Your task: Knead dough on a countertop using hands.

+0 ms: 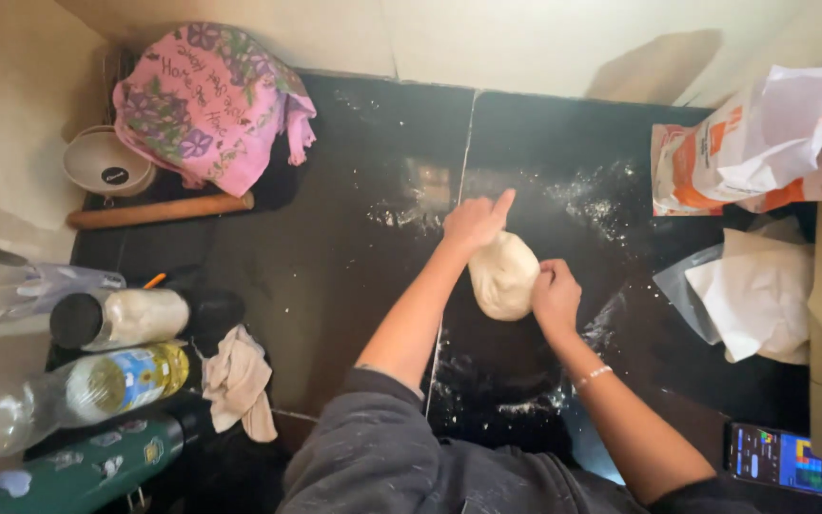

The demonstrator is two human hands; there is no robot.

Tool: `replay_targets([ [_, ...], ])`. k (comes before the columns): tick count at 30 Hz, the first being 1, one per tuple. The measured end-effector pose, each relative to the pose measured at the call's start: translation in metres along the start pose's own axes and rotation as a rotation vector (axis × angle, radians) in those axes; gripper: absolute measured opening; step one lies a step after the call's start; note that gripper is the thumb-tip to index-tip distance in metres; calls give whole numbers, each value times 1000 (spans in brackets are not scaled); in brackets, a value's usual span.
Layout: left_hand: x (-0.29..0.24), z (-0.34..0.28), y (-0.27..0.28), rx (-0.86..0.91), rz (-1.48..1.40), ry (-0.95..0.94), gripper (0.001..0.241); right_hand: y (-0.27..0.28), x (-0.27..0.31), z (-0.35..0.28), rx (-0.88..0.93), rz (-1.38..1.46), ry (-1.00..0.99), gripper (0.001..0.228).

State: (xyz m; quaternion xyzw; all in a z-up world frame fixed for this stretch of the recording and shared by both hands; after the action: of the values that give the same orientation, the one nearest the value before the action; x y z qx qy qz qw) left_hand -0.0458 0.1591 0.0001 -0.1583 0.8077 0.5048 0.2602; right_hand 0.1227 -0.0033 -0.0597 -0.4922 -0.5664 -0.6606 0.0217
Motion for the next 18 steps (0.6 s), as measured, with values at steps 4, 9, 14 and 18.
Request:
replay_targets([
  [4, -24, -23, -1, 70, -83, 15, 93, 26, 12, -19, 107, 42, -25, 24],
  [9, -54, -91, -13, -228, 164, -92, 69, 43, 58, -38, 80, 22, 371, 12],
  [14, -61, -169, -11, -753, 319, -361, 58, 63, 59, -45, 92, -16, 420, 23],
  [18, -66, -158, -24, -802, 371, -435, 69, 84, 45, -31, 8, 166, 392, 46],
])
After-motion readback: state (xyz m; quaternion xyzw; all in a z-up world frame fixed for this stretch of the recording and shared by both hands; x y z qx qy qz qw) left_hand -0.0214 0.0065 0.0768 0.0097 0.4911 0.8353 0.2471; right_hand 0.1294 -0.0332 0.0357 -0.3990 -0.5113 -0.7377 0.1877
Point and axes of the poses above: each hand's wrist, its own z-axis towards the middle knuckle, its own y-axis out of the back of the hand, x = y × z, the point moved 9 cm from there along z, towards the middle knuckle, and after that the axes turned 6 degrees about -x, right-handed, at the moved point
